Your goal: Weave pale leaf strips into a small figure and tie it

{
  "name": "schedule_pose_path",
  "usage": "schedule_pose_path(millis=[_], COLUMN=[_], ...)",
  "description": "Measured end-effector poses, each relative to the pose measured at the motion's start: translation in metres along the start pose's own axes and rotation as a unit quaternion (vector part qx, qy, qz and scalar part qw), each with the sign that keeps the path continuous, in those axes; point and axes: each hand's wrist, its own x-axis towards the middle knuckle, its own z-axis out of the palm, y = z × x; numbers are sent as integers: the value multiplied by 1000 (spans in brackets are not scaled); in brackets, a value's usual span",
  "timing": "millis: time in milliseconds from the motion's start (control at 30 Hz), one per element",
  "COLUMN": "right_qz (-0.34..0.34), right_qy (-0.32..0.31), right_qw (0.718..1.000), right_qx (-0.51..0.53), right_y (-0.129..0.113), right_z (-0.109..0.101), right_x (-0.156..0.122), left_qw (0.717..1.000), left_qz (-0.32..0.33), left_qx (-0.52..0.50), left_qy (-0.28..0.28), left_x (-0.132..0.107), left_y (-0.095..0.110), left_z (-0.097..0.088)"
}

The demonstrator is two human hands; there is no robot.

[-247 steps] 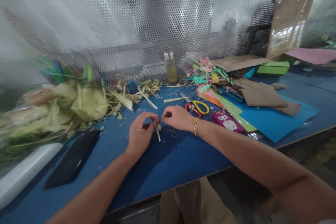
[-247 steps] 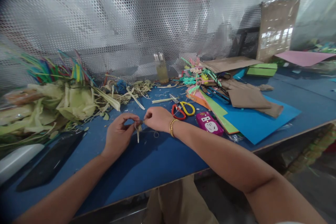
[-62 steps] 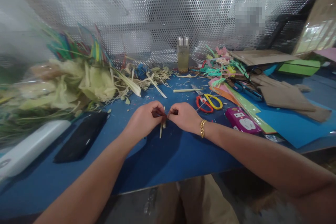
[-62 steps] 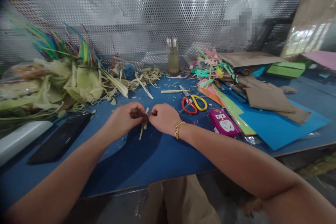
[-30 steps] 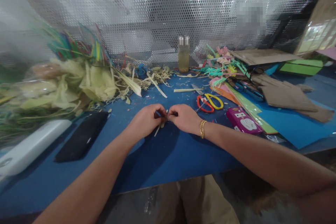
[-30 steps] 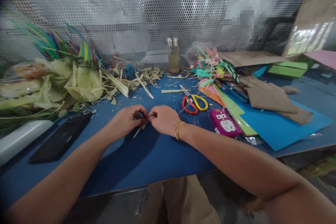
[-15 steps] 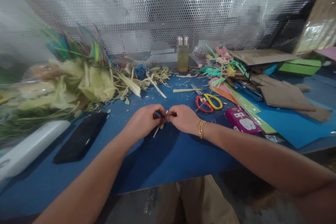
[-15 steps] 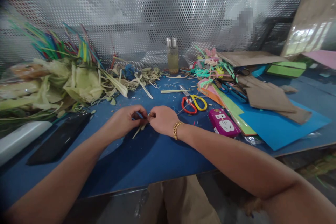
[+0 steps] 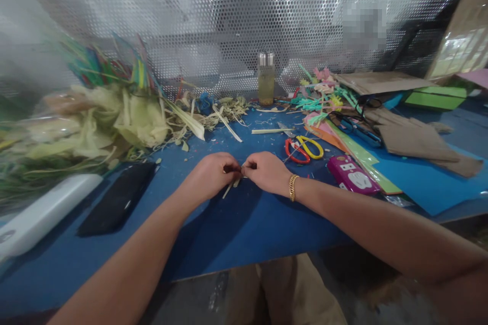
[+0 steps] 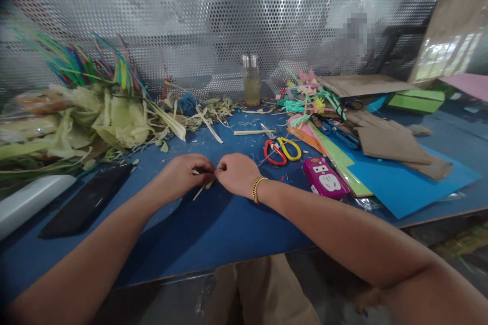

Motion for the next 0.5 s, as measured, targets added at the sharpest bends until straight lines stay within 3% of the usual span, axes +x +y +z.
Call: schedule_pose_path(millis=[267,500], right_qz=[-2,-5], right_qy=[8,7], right_qw=[1000,1000], right_qx=[-1,0], right_y=[-1,-1], right_z=[0,0], right_x=[-1,-2], left_qw=[999,999], left_qz=[43,25], left_qx=[11,30], left_qy=[0,8], left_x=[-1,-1], left_y=[1,2], left_z=[1,-1])
